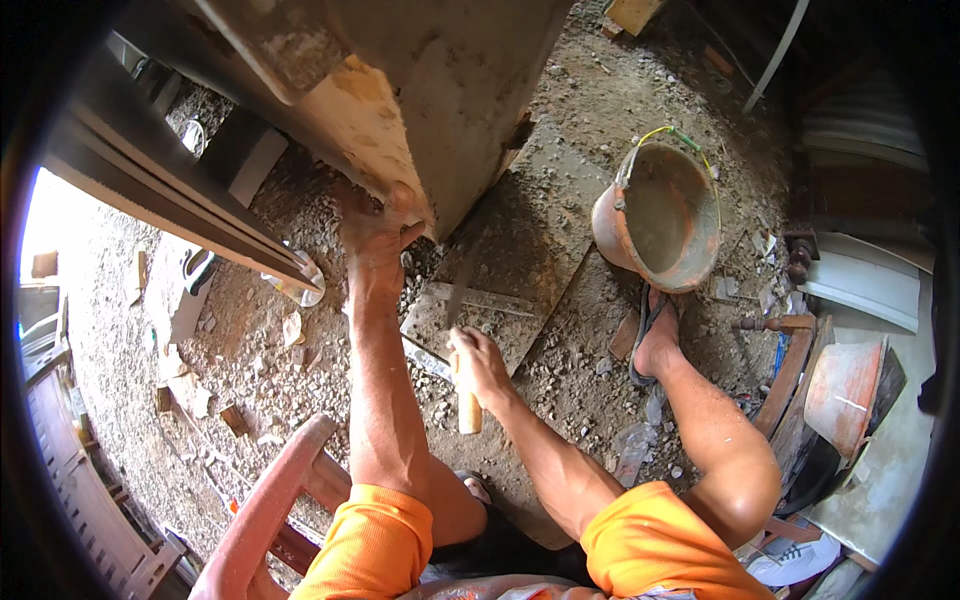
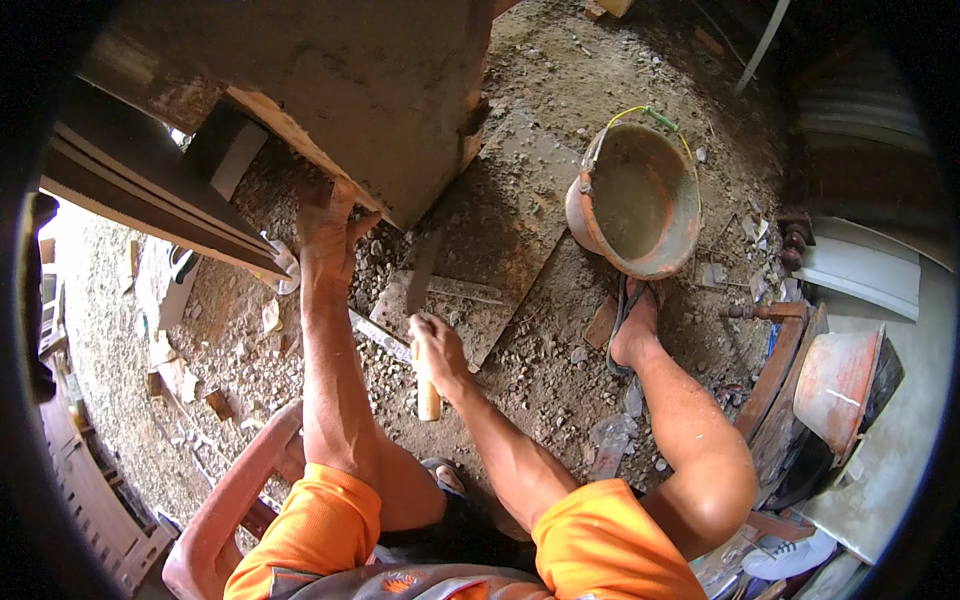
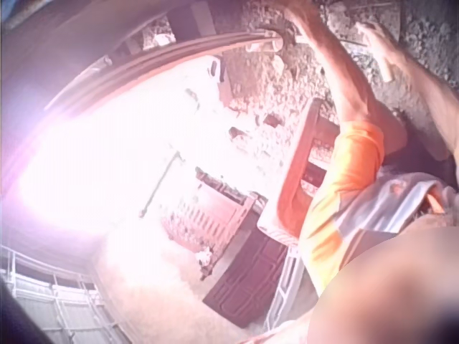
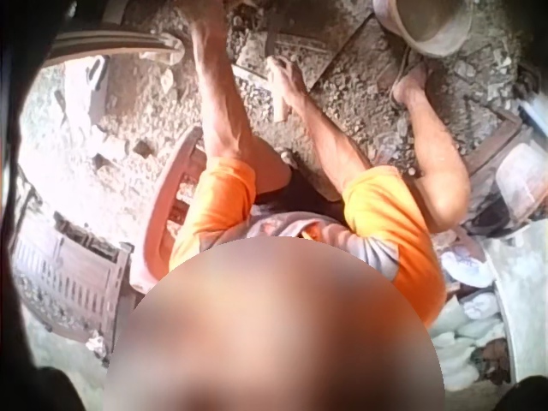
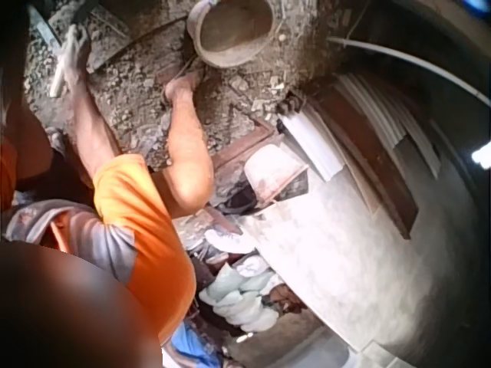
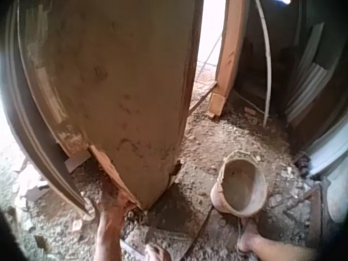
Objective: The person scoops wet plaster from a bucket with a trowel and applies it to the lower edge of a vertical wooden structure. They repeatedly smooth and level the plaster using a flat metal trowel, working along the base while seated on a small stool.
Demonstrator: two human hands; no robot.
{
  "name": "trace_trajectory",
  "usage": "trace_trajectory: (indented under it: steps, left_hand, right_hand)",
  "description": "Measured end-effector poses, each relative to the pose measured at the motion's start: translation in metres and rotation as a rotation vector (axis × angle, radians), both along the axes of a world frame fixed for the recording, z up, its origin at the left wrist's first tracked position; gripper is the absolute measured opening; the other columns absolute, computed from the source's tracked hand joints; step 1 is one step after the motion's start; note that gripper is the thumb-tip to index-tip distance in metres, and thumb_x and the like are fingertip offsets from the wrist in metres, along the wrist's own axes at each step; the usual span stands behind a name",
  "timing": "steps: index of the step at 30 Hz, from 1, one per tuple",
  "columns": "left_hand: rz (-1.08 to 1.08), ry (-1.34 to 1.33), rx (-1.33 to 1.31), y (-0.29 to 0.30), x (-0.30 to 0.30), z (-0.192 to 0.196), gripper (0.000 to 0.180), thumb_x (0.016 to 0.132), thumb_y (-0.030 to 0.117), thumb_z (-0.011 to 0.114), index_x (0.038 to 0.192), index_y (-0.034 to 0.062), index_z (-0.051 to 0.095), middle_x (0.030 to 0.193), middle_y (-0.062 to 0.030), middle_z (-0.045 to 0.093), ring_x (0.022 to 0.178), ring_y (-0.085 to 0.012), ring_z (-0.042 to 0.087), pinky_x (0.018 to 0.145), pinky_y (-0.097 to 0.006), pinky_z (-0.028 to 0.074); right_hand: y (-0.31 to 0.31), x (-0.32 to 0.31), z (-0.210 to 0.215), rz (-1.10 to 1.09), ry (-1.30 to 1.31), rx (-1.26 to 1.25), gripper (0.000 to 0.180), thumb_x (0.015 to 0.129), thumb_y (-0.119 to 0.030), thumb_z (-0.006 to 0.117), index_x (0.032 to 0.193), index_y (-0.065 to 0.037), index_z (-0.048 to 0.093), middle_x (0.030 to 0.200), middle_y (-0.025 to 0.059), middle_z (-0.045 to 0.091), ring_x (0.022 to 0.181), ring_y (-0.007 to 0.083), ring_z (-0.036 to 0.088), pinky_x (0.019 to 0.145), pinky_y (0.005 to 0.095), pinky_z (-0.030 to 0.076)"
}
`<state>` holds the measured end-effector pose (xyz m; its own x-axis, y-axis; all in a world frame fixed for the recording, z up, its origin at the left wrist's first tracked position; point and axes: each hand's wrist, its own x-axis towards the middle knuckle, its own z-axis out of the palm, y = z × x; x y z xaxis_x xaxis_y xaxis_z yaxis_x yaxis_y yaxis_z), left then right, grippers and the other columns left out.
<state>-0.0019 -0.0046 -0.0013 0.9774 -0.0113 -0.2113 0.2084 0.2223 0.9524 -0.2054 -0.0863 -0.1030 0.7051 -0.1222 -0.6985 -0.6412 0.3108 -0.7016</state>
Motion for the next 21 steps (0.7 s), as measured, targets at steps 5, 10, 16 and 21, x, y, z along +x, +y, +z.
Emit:
trace_trajectory:
  steps: [5, 10, 16, 21]
  left_hand:
    - [-0.026, 0.1, 0.047, 0.006, -0.002, -0.008, 0.084, 0.092, 0.042, 0.081, 0.156, 0.0066, 0.04, 0.149, -0.014, 0.052, 0.136, -0.0303, 0.053, 0.098, -0.047, 0.059]
    - [-0.124, 0.181, 0.0, 0.016, 0.008, -0.006, 0.082, 0.092, 0.041, 0.082, 0.154, 0.0049, 0.043, 0.145, -0.0109, 0.055, 0.133, -0.0275, 0.054, 0.111, -0.046, 0.046]
    - [-0.204, 0.191, 0.008, 0.025, 0.011, -0.011, 0.09, 0.09, 0.053, 0.08, 0.155, 0.0036, 0.042, 0.15, -0.0099, 0.053, 0.137, -0.028, 0.053, 0.112, -0.044, 0.045]
    - [-0.227, 0.218, -0.025, 0.032, 0.021, -0.014, 0.081, 0.094, 0.044, 0.08, 0.155, 0.0044, 0.045, 0.148, -0.0104, 0.056, 0.134, -0.026, 0.054, 0.113, -0.043, 0.045]
  right_hand:
    - [-0.057, -0.035, 0.059, -0.068, -0.11, -0.063, 0.051, 0.091, -0.036, 0.077, 0.126, -0.006, 0.054, 0.084, 0.0055, 0.062, 0.065, 0.0152, 0.062, 0.06, 0.0347, 0.058]
    - [-0.1, -0.028, 0.124, -0.285, -0.191, 0.146, 0.054, 0.088, -0.013, 0.073, 0.135, -0.005, 0.048, 0.095, 0.0053, 0.059, 0.068, 0.0148, 0.064, 0.056, 0.0308, 0.056]
    - [-0.128, -0.012, 0.145, -0.472, -0.075, -0.179, 0.056, 0.094, -0.031, 0.077, 0.131, -0.001, 0.049, 0.101, 0.0101, 0.063, 0.069, 0.017, 0.065, 0.058, 0.0326, 0.056]
    - [-0.199, 0.0, 0.164, -0.447, -0.02, -0.919, 0.051, 0.098, -0.044, 0.06, 0.115, 0.004, 0.062, 0.094, 0.0212, 0.071, 0.084, 0.0365, 0.071, 0.078, 0.049, 0.057]
